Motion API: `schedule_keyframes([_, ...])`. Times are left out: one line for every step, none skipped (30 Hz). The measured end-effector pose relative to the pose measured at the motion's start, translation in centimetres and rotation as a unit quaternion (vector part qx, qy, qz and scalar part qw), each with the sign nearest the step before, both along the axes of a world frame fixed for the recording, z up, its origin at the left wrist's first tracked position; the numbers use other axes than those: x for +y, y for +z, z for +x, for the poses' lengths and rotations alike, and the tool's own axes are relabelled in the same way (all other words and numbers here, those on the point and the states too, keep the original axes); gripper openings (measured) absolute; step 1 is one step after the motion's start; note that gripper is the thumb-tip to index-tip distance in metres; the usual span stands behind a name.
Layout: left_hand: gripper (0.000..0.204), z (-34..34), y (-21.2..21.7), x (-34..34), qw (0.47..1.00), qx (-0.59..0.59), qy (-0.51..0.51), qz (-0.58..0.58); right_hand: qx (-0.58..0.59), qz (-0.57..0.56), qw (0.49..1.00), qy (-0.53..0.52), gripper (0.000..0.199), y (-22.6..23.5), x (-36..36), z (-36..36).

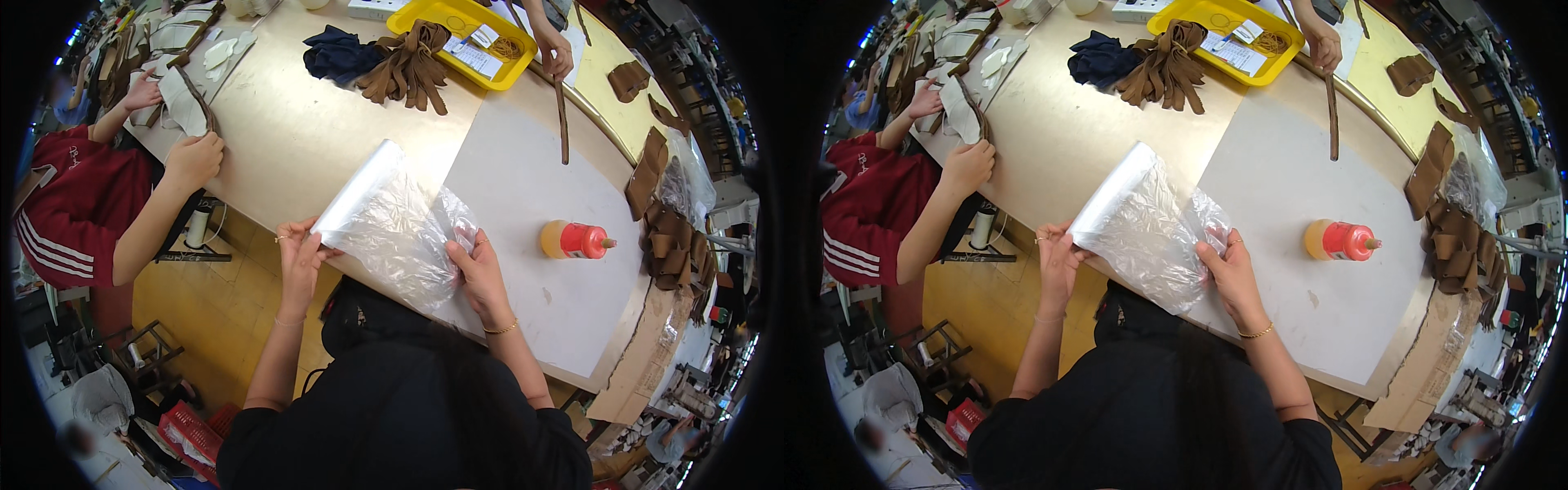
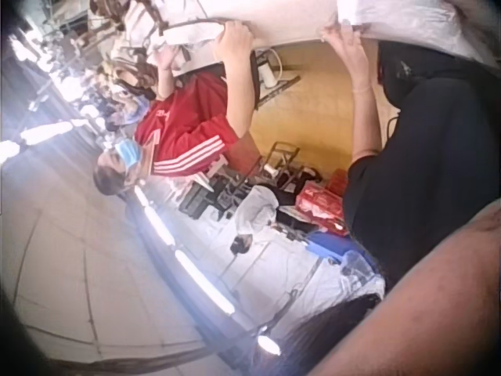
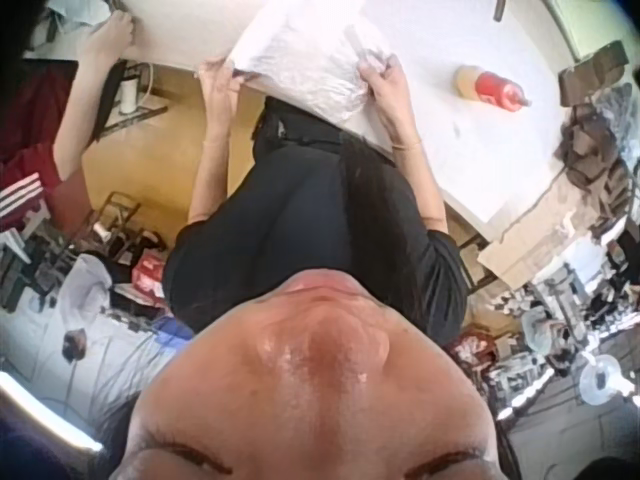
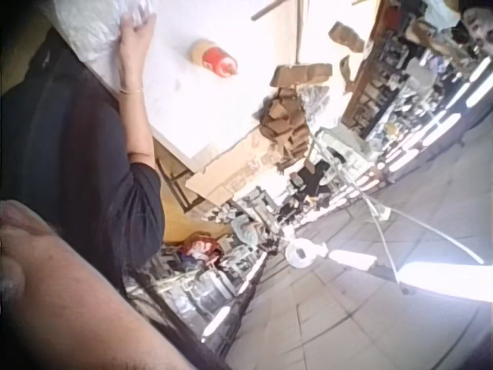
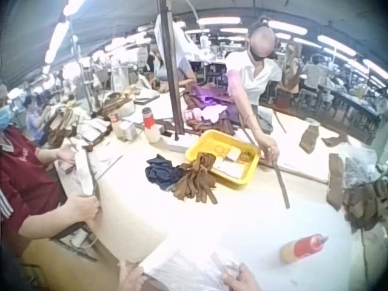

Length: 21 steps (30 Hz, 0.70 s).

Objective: The person applies glue from a red-capped bottle to the edges of a brown leather pouch. They then retrieve a plastic bag, open it, and pour the remaining glue into the bag, sealing it afterward.

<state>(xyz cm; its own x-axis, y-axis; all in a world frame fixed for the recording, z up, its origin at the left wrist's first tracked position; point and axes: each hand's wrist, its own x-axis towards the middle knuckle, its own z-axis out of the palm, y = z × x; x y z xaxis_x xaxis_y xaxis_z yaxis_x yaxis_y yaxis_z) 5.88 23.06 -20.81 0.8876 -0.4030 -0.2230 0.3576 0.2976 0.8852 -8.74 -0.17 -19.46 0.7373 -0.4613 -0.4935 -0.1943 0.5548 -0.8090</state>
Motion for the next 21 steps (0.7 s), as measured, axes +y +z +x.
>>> schedule_keyframes([0.038,0.4,1.1,-1.0,0.998,0.018,0.008,0.057,0.006,-0.014,1.000,0.001,0.037,-0.3,-0.3,-0.3])
schedule_keyframes([0.041,0.9,1.7,-1.7,0.993,0.036,0.017,0.115,0.013,-0.027,1.000,0.003,0.036,-0.5,-0.6,-0.6])
schedule_keyframes([0.046,1.6,1.6,-1.9,0.987,0.001,-0.032,0.160,0.020,-0.041,0.999,0.004,0.036,-0.5,-1.0,-1.0])
schedule_keyframes([0.051,2.4,1.5,-2.0,0.975,-0.034,-0.082,0.204,0.042,-0.058,0.997,0.016,0.037,-0.2,-1.4,-1.5])
schedule_keyframes([0.056,3.1,1.9,-2.4,0.958,-0.069,-0.131,0.246,0.063,-0.074,0.995,0.029,0.038,0.8,-1.9,-1.9])
schedule_keyframes([0.062,3.5,2.4,-2.9,0.928,-0.098,-0.183,0.310,0.085,-0.091,0.991,0.040,0.040,1.3,-2.3,-2.4])
schedule_keyframes([0.068,3.7,3.3,-3.5,0.890,-0.126,-0.233,0.372,0.085,-0.108,0.990,0.026,0.038,1.1,-2.5,-3.0])
schedule_keyframes([0.073,3.7,4.1,-4.2,0.843,-0.154,-0.284,0.430,0.086,-0.124,0.989,0.009,0.037,1.0,-2.7,-3.8])
schedule_keyframes([0.076,3.5,3.9,-4.7,0.815,-0.218,-0.297,0.448,0.088,-0.139,0.986,-0.007,0.036,0.9,-2.9,-4.5])
schedule_keyframes([0.079,3.1,3.7,-5.1,0.783,-0.281,-0.308,0.462,0.097,-0.145,0.984,-0.027,0.035,1.0,-3.1,-5.3])
schedule_keyframes([0.082,2.6,3.8,-5.7,0.748,-0.341,-0.317,0.473,0.106,-0.151,0.982,-0.046,0.034,1.0,-3.3,-6.0])
schedule_keyframes([0.084,2.1,4.2,-6.3,0.727,-0.335,-0.326,0.503,0.116,-0.157,0.978,-0.065,0.032,1.1,-3.5,-6.7])
schedule_keyframes([0.087,1.5,4.9,-7.0,0.705,-0.329,-0.335,0.532,0.118,-0.164,0.977,-0.072,0.032,1.2,-3.7,-7.4])
schedule_keyframes([0.089,1.0,5.7,-7.8,0.682,-0.323,-0.345,0.559,0.122,-0.172,0.974,-0.080,0.031,1.3,-3.8,-8.2])
schedule_keyframes([0.089,0.7,6.1,-8.4,0.676,-0.320,-0.353,0.562,0.126,-0.179,0.972,-0.087,0.030,1.4,-3.9,-8.9])
schedule_keyframes([0.090,0.4,6.4,-8.9,0.670,-0.317,-0.362,0.565,0.127,-0.194,0.969,-0.088,0.029,1.2,-4.0,-9.7])
schedule_keyframes([0.090,0.3,6.6,-9.2,0.663,-0.314,-0.368,0.571,0.127,-0.208,0.966,-0.087,0.027,0.5,-4.1,-10.4])
schedule_keyframes([0.089,0.1,6.5,-9.4,0.661,-0.333,-0.362,0.566,0.126,-0.222,0.963,-0.086,0.026,0.2,-4.1,-10.9])
schedule_keyframes([0.089,0.0,6.2,-9.5,0.660,-0.350,-0.355,0.562,0.136,-0.235,0.959,-0.085,0.024,0.1,-4.1,-11.4])
schedule_keyframes([0.088,0.0,5.8,-9.7,0.659,-0.368,-0.347,0.557,0.146,-0.248,0.954,-0.083,0.022,0.1,-4.1,-11.7])
schedule_keyframes([0.085,0.1,5.5,-9.8,0.666,-0.362,-0.346,0.553,0.155,-0.262,0.949,-0.081,0.021,0.1,-4.1,-12.0])
